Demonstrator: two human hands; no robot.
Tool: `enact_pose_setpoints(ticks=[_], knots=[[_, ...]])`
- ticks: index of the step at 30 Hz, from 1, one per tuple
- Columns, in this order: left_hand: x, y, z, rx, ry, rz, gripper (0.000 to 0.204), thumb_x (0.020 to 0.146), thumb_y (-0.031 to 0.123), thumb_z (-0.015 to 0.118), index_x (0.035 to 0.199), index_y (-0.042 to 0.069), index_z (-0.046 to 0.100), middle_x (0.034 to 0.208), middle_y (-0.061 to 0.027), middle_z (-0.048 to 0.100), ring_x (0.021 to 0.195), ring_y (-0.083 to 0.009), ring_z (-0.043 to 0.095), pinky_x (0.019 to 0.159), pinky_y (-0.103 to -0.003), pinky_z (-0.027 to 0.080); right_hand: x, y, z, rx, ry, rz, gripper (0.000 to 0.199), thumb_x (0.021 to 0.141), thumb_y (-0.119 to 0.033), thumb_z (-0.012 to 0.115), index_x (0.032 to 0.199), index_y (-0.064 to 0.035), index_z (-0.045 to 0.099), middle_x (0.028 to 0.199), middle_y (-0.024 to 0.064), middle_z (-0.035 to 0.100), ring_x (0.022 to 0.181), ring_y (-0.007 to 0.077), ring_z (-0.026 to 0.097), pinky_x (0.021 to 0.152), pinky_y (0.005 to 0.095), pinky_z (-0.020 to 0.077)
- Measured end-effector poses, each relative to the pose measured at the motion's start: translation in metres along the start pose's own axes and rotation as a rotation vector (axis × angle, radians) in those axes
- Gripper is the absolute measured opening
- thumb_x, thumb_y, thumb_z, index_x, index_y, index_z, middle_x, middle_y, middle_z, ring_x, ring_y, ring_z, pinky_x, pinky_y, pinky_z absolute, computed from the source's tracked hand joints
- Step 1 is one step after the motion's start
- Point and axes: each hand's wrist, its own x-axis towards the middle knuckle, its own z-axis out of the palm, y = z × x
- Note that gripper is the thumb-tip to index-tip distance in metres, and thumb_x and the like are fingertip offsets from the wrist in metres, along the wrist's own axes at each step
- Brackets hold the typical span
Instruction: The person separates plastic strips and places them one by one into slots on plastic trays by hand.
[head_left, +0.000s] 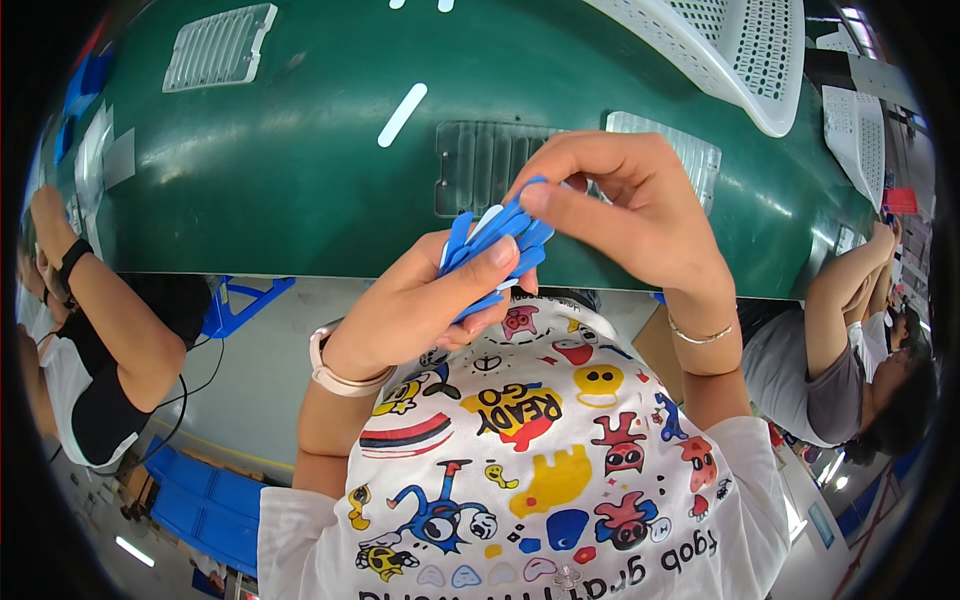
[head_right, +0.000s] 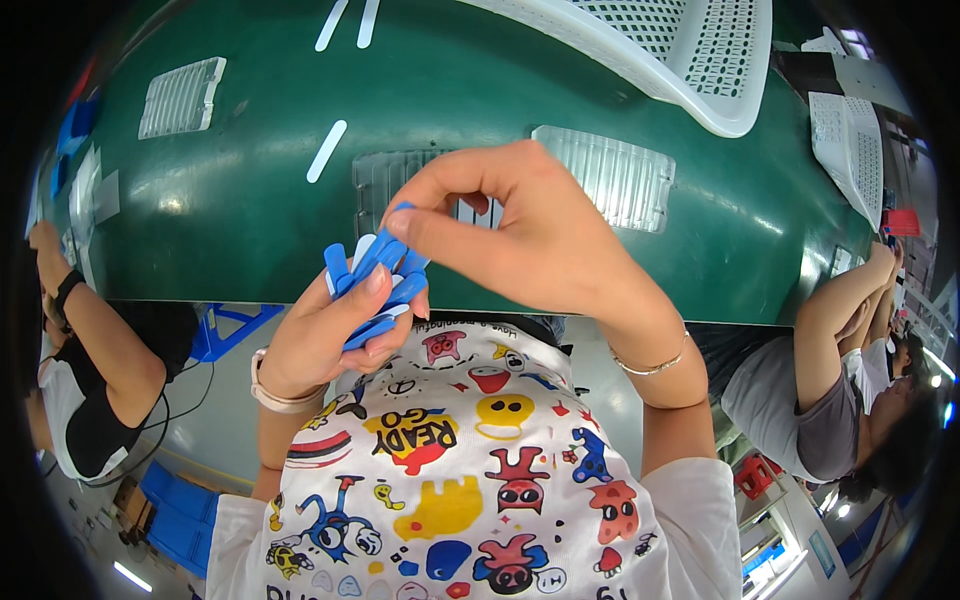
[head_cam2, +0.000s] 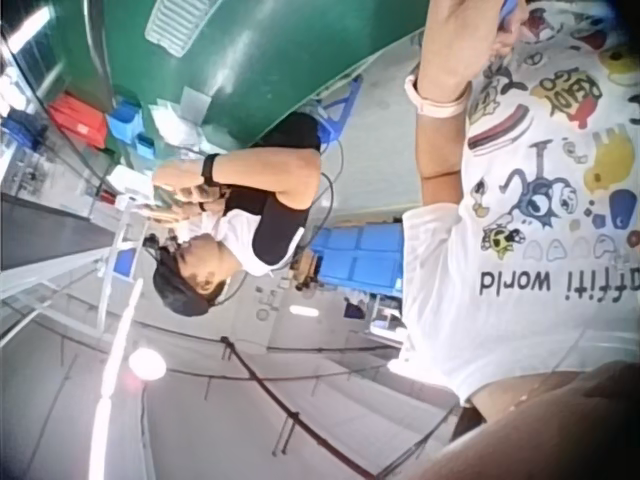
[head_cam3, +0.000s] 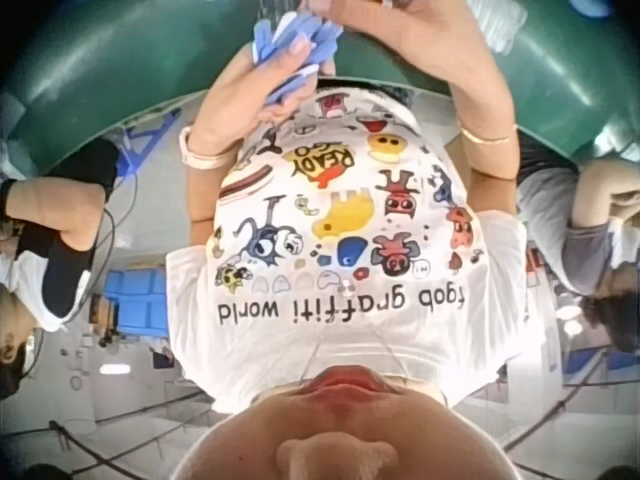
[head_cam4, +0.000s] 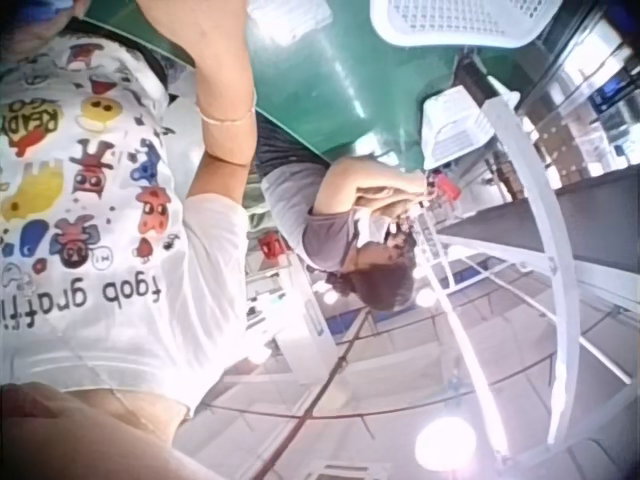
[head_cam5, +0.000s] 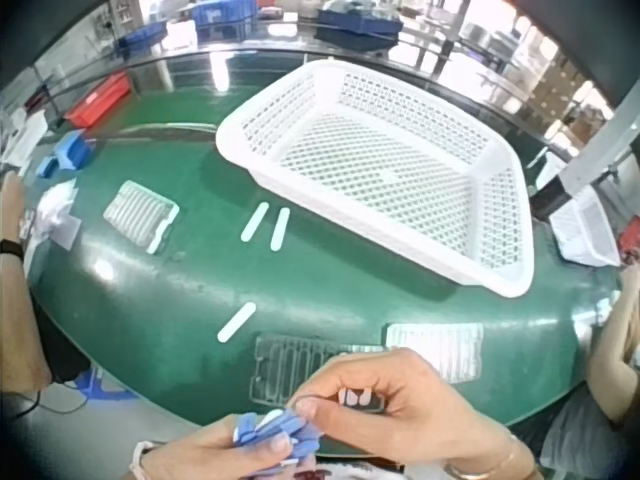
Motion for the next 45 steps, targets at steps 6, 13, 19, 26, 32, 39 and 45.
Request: enact_pose_setpoints(ticks=[6,13,19,26,32,39,45], knots=[[0.001,-0.004,-0.005,-0.056,0.009,0.032,0.044,0.096,0.043,0.040,0.094,0.000,0.050,0.054,-0.0014,0.043,0.040,-0.0027,0.029,0.035,-0.018,0.021,0.004,-0.004,0.001,0.102,0.069,0.065,0.013,0.083,-0.009,0.062,0.091,-0.0011,0.069,0.077,0.0049,0.067,0.068,0.0043,0.051,0.059,0.0209,0.0412],[0.000,-0.006,-0.012,-0.180,0.091,0.061,0.045,0.096,0.044,0.038,0.092,0.001,0.049,0.053,-0.0006,0.040,0.035,-0.0029,0.026,0.032,-0.018,0.018,0.003,0.022,-0.012,-0.604,0.531,-0.580,0.013,0.071,-0.003,0.068,0.083,-0.0048,0.067,0.090,0.0047,0.065,0.078,0.0175,0.058,0.067,0.0271,0.0429],[-0.002,-0.006,-0.019,-0.221,0.145,0.097,0.046,0.097,0.045,0.034,0.093,0.002,0.049,0.052,-0.0007,0.040,0.034,-0.0021,0.024,0.032,-0.018,0.018,-0.024,0.053,0.015,-1.183,0.414,-0.631,0.022,0.061,-0.010,0.069,0.083,-0.0096,0.066,0.105,-0.0024,0.061,0.092,0.0160,0.053,0.074,0.0362,0.0281],[0.001,-0.004,-0.018,-0.230,0.108,0.089,0.046,0.097,0.045,0.033,0.093,0.002,0.049,0.052,-0.0001,0.039,0.033,-0.0023,0.023,0.032,-0.018,0.018,-0.030,0.043,0.017,-1.156,0.389,-0.494,0.023,0.064,-0.014,0.071,0.086,-0.0101,0.067,0.112,0.0004,0.059,0.100,0.0199,0.048,0.078,0.0386,0.0248],[0.002,-0.005,-0.012,-0.177,0.048,0.070,0.047,0.096,0.046,0.035,0.092,0.002,0.049,0.052,0.0001,0.039,0.034,-0.0028,0.025,0.032,-0.019,0.020,-0.008,0.024,0.011,-0.545,0.406,-0.530,0.019,0.070,-0.012,0.073,0.087,-0.0077,0.066,0.092,0.0051,0.062,0.078,0.0191,0.053,0.068,0.0290,0.0409],[-0.002,-0.002,-0.007,-0.074,0.111,0.066,0.045,0.095,0.042,0.041,0.095,0.000,0.054,0.054,0.0009,0.042,0.039,-0.0023,0.028,0.036,-0.018,0.021,-0.004,0.020,0.016,0.088,0.131,-0.054,0.013,0.081,-0.012,0.067,0.090,-0.0024,0.068,0.069,-0.0026,0.062,0.058,0.0003,0.041,0.049,0.0196,0.0318],[-0.001,-0.006,-0.007,-0.101,0.159,0.078,0.042,0.093,0.041,0.048,0.093,0.000,0.056,0.053,0.0023,0.040,0.040,-0.0020,0.029,0.037,-0.018,0.022,-0.011,0.012,0.015,0.068,0.160,-0.010,0.015,0.084,-0.009,0.063,0.097,-0.0035,0.069,0.073,-0.0009,0.063,0.059,0.0018,0.044,0.050,0.0186,0.0331]])
